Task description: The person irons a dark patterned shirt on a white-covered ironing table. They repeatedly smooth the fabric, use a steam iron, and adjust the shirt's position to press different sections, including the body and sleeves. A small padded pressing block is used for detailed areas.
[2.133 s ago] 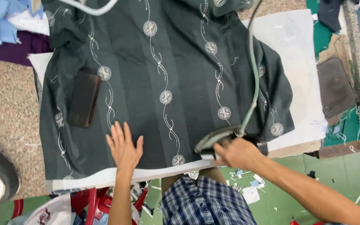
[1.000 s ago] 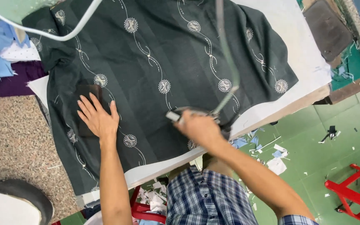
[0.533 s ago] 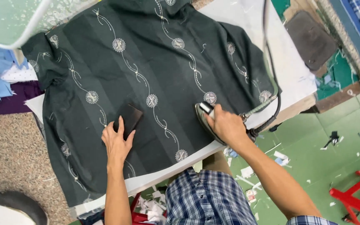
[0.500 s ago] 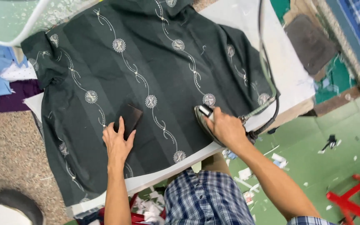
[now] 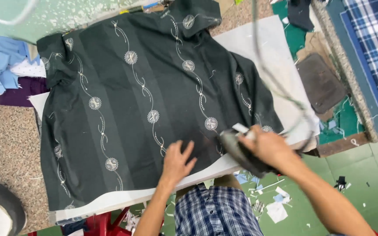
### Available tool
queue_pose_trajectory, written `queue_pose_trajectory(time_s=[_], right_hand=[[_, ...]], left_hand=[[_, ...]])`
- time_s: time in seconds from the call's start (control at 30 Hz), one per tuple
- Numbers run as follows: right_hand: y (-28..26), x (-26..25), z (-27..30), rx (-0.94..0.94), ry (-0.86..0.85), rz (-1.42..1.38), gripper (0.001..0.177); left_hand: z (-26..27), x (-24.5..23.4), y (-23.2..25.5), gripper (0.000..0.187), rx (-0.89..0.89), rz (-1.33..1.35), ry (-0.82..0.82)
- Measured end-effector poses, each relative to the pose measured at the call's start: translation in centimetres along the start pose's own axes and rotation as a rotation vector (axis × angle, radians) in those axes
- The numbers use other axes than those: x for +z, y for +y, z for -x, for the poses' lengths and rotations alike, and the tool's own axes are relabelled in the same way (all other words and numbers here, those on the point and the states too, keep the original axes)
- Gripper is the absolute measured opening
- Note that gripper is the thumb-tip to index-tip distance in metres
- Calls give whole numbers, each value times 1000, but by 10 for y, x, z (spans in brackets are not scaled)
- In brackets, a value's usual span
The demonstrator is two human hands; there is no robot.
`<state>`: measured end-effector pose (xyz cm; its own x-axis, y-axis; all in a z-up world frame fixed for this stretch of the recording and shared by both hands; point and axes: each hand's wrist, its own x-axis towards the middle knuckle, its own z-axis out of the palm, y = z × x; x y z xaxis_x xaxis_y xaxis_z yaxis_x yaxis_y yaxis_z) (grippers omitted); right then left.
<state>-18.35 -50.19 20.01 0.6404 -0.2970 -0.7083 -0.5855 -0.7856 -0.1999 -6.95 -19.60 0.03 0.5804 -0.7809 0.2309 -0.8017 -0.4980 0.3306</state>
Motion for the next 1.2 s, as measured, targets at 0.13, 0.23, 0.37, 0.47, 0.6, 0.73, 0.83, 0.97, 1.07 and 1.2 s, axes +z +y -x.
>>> queue_pose_trajectory(time_s=[0.13,0.23,0.37,0.47,0.6,0.73,0.83,0.97,1.07,1.2], right_hand=[[85,-57,-28,196,336,-117,63],[141,-91,-90,198,548,-258,62],[177,-117,-185,215,556,-295,73],[194,-109,-226,136,575,-288,74],[197,-81,-181,-125,570,-306,45],[187,-31,-142,-67,904,398,107],[163,-28,-120,-115,1115,550,111],[91,-5,-93,-299,1189,357,69],[-4,59,-100,-285,881,527,30],[-82,175,-89,-823,1010,213,43]], left_hand=[[-12,-1,45,64,179,94,-165],[-31,-14,54,59,171,51,-212],[-48,-16,39,57,24,-41,-91],[-52,-12,17,58,-118,-146,-20],[-62,-27,7,52,-213,-258,60],[-63,-27,2,50,-275,-193,96],[-42,-21,1,52,-215,-110,67],[4,-55,18,55,15,67,-78],[60,-79,6,51,112,74,-176],[145,-81,-84,67,-10,9,24]])
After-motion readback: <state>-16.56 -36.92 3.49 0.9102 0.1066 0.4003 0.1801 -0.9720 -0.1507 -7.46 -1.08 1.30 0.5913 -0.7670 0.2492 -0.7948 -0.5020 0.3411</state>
